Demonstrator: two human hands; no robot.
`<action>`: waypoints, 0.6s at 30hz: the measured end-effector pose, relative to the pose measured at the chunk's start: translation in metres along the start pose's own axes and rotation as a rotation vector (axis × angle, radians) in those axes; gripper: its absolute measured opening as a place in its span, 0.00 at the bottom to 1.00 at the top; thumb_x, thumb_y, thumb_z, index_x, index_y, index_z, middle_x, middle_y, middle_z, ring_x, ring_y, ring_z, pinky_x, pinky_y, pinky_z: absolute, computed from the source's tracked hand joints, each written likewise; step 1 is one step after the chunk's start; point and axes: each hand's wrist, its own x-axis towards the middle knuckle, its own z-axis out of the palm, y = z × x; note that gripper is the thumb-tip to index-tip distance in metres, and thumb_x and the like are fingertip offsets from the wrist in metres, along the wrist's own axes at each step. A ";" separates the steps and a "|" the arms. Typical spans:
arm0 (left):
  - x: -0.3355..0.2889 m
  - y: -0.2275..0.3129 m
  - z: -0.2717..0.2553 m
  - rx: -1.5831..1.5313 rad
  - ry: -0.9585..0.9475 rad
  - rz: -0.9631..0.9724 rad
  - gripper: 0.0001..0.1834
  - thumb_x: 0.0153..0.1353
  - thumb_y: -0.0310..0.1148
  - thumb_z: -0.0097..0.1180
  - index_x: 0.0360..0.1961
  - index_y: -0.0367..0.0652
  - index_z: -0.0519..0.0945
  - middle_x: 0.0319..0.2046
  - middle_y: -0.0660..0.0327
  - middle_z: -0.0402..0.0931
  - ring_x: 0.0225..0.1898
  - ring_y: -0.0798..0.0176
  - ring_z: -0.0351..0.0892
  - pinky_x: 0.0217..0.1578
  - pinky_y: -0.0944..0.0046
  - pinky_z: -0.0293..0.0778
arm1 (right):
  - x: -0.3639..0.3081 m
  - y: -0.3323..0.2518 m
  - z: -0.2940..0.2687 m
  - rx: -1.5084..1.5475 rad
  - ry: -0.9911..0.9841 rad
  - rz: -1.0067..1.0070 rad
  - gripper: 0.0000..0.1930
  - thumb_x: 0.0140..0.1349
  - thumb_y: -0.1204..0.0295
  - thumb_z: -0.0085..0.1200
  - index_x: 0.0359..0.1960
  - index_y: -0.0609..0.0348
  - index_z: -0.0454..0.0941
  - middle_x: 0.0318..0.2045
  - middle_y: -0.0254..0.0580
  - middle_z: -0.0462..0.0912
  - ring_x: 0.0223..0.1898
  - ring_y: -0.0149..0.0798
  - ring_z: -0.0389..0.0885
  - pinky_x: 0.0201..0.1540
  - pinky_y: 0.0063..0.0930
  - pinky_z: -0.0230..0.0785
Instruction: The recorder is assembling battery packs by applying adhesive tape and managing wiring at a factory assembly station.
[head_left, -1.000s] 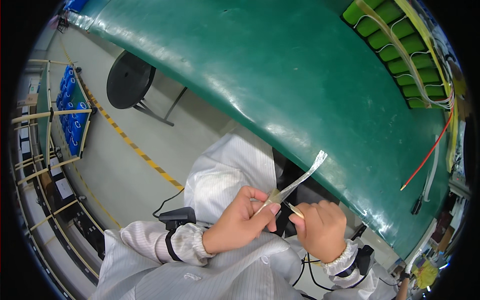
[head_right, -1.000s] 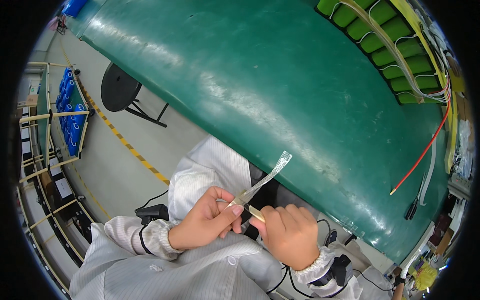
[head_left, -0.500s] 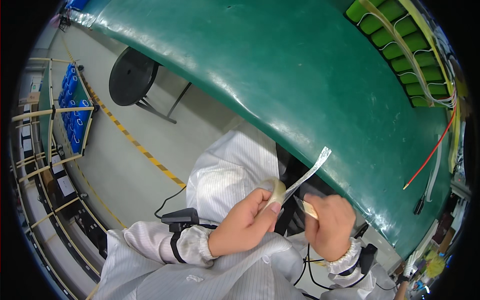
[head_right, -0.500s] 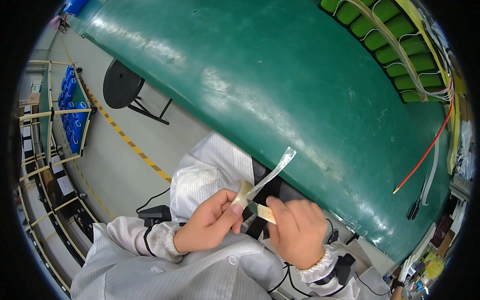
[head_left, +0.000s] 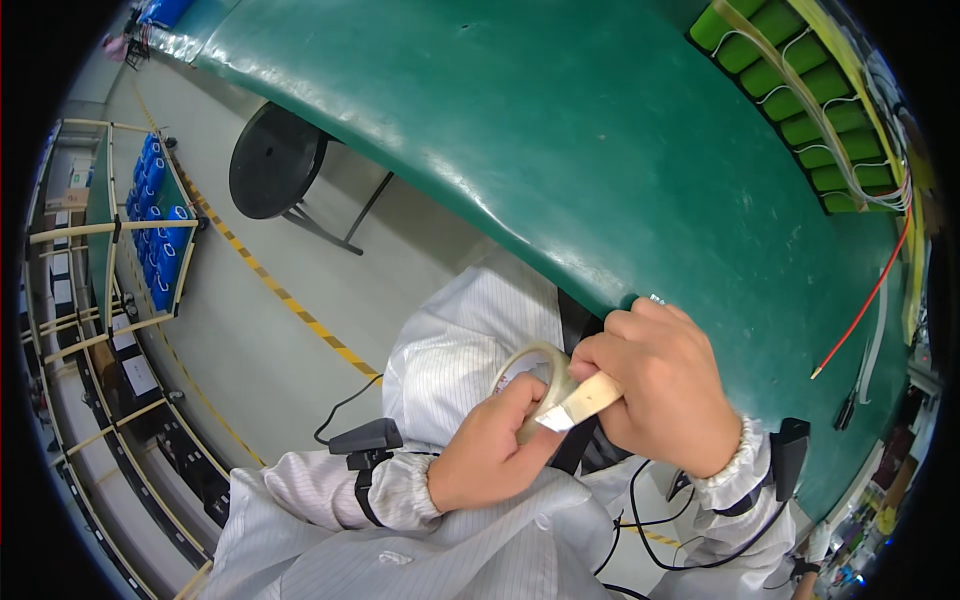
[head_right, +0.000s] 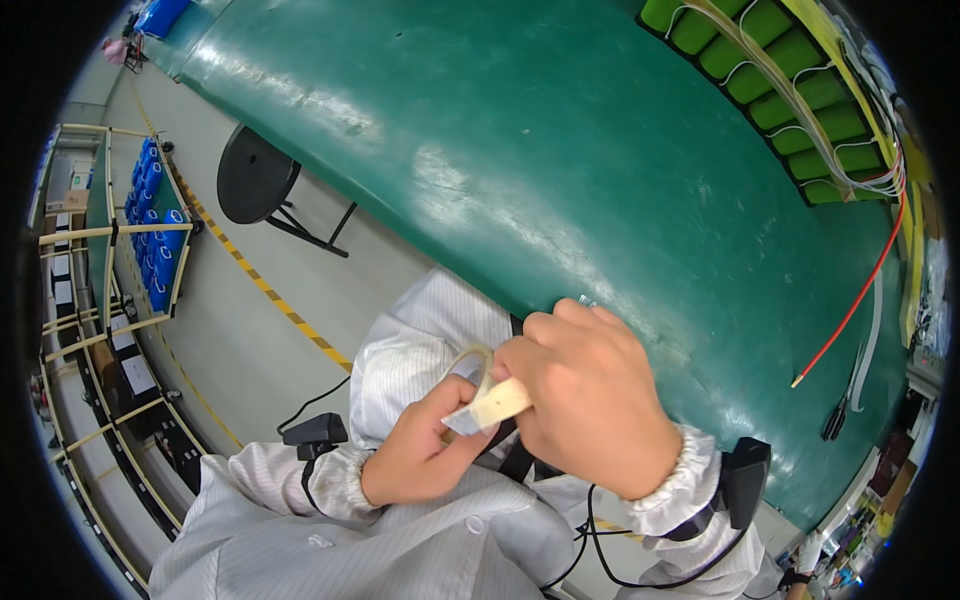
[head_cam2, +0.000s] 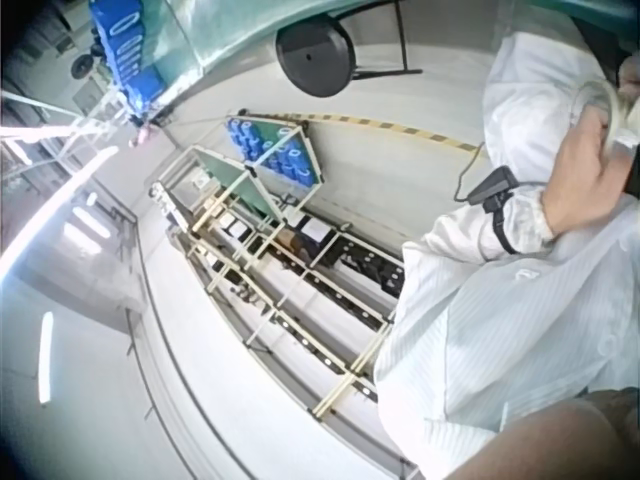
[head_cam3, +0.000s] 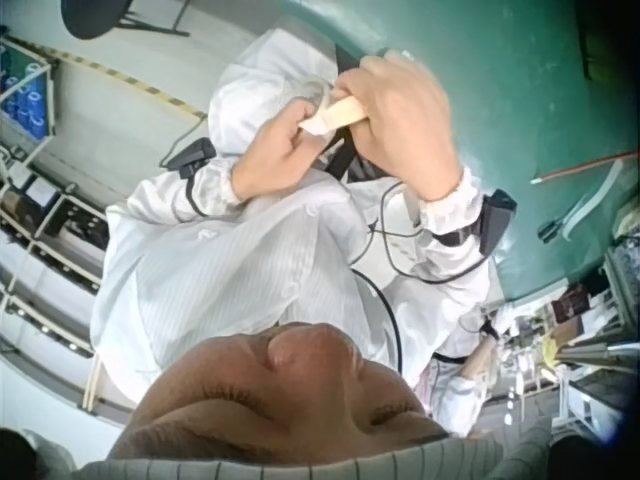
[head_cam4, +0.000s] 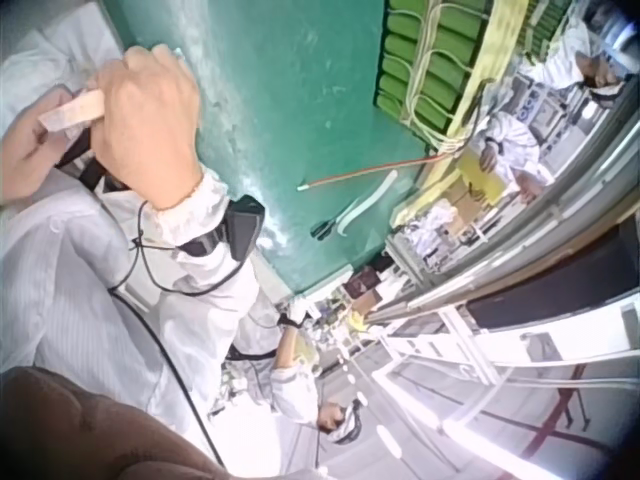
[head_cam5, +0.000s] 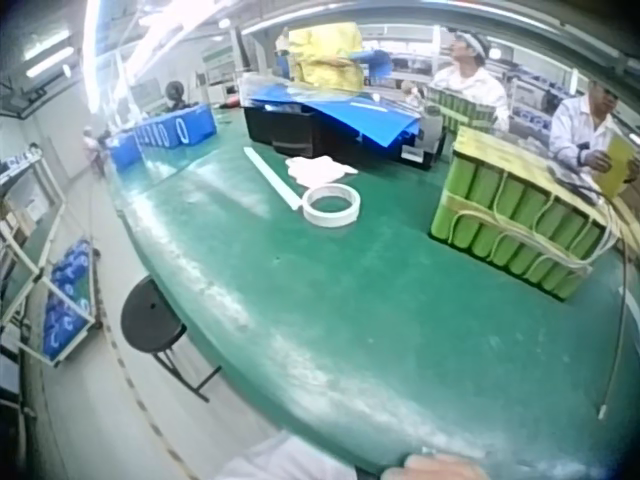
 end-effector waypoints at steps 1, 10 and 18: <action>0.003 0.004 0.001 -0.049 0.003 -0.065 0.09 0.69 0.32 0.52 0.42 0.36 0.70 0.24 0.56 0.74 0.26 0.60 0.75 0.29 0.61 0.70 | 0.002 -0.003 0.004 0.012 0.030 0.059 0.08 0.41 0.78 0.64 0.26 0.55 0.81 0.23 0.36 0.72 0.27 0.43 0.72 0.29 0.34 0.64; 0.011 0.004 -0.005 -0.259 -0.032 -0.315 0.14 0.75 0.37 0.45 0.39 0.38 0.75 0.19 0.74 0.62 0.20 0.81 0.55 0.21 0.74 0.53 | -0.049 -0.023 0.006 0.324 0.173 0.365 0.12 0.59 0.73 0.60 0.43 0.62 0.74 0.29 0.46 0.76 0.23 0.50 0.77 0.26 0.44 0.70; 0.011 0.008 -0.001 -0.298 -0.006 -0.324 0.11 0.72 0.33 0.49 0.35 0.35 0.75 0.23 0.69 0.68 0.27 0.77 0.62 0.27 0.70 0.63 | -0.070 -0.022 0.038 -0.078 0.224 0.152 0.13 0.59 0.70 0.60 0.44 0.60 0.75 0.27 0.42 0.74 0.23 0.44 0.76 0.25 0.36 0.67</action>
